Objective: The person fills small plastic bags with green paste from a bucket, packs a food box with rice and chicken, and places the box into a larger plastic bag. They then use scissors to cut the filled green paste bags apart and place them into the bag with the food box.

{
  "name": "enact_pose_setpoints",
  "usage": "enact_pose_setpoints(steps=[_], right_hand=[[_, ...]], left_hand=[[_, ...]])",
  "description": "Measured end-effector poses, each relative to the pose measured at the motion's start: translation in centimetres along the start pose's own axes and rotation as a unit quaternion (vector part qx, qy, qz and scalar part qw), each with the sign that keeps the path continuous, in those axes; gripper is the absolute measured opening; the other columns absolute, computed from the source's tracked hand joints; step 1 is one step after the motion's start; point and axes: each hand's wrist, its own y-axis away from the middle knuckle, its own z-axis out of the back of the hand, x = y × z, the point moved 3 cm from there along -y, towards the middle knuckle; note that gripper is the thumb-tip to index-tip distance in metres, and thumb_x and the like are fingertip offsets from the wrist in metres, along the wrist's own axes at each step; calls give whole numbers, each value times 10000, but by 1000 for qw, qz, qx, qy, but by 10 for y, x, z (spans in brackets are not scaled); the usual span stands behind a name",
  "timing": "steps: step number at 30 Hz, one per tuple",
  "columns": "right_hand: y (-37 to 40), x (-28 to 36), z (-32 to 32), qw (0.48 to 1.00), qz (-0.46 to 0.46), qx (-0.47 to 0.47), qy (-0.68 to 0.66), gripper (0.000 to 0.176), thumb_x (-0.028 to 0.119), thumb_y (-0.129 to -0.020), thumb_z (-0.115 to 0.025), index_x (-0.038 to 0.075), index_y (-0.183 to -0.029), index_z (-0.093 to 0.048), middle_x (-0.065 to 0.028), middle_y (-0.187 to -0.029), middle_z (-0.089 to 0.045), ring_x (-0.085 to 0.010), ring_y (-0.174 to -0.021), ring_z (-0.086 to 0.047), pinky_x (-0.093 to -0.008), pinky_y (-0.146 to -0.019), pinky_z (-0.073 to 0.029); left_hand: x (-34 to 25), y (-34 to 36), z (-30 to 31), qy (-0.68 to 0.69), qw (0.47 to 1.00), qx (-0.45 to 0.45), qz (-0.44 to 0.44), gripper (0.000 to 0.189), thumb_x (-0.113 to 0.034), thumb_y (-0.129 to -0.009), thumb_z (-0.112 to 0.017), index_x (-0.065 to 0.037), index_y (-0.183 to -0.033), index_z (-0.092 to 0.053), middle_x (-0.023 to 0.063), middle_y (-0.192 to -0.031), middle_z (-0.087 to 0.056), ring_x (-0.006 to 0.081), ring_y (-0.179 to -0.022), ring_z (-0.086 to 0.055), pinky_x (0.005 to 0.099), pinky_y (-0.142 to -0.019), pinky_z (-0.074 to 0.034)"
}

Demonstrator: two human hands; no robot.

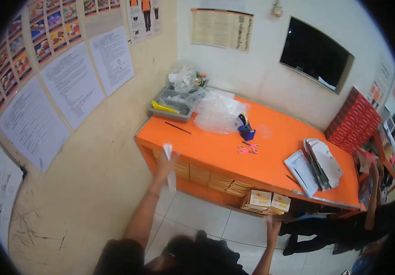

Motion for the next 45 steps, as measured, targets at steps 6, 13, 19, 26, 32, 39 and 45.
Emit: enact_pose_setpoints(steps=[6,13,19,26,32,39,45], right_hand=[[-257,283,-226,926,-54,154,-340,230,168,-922,-586,22,-1099,-570,7,-842,-540,-68,-647,-487,-215,-498,-391],[-396,417,-490,862,-17,192,-468,205,140,-906,-604,16,-1061,-554,-58,-860,-558,-125,-683,-570,-255,-499,-460],[-508,465,-711,963,193,158,-104,185,138,-757,-693,4,-876,-647,-182,-825,-558,-350,-751,-567,-416,-703,-455],[-610,514,-879,873,346,310,-150,242,152,-786,-641,17,-987,-644,-205,-1012,-634,-356,-950,-599,-422,-834,-454],[-652,530,-873,866,256,426,-49,280,144,-813,-650,20,-1064,-632,-166,-1026,-643,-300,-1008,-605,-375,-883,-446],[-526,545,-680,934,180,288,-109,173,160,-829,-662,11,-917,-661,-183,-859,-633,-320,-823,-627,-402,-760,-485],[-438,422,-768,896,256,357,62,186,167,-775,-710,10,-833,-630,-168,-935,-572,-330,-896,-587,-387,-764,-479]], left_hand=[[-6,-216,-8,-24,990,-98,-99,572,-354,-777,-731,22,-1162,-539,233,-1060,-631,381,-987,-618,414,-826,-492],[58,-490,-100,-186,979,-64,-54,744,-504,-714,-729,11,-1201,-503,250,-1063,-629,398,-987,-613,459,-815,-502],[69,-606,-104,-140,984,75,-85,501,-379,-780,-686,-3,-1094,-581,196,-961,-676,389,-943,-630,448,-777,-507],[14,-658,-65,195,956,195,-99,152,-175,-896,-565,-39,-944,-615,-9,-770,-611,51,-610,-505,225,-520,-391],[10,-724,-74,328,945,24,-3,289,-262,-915,-584,22,-970,-598,90,-933,-665,130,-739,-639,243,-622,-475],[97,-759,-138,294,951,87,24,568,-331,-879,-660,57,-1228,-436,153,-1186,-563,197,-1022,-598,295,-797,-481],[101,-732,-119,128,991,30,-21,997,-462,-736,-756,75,-1394,-233,264,-1279,-502,339,-1181,-521,365,-954,-430]])
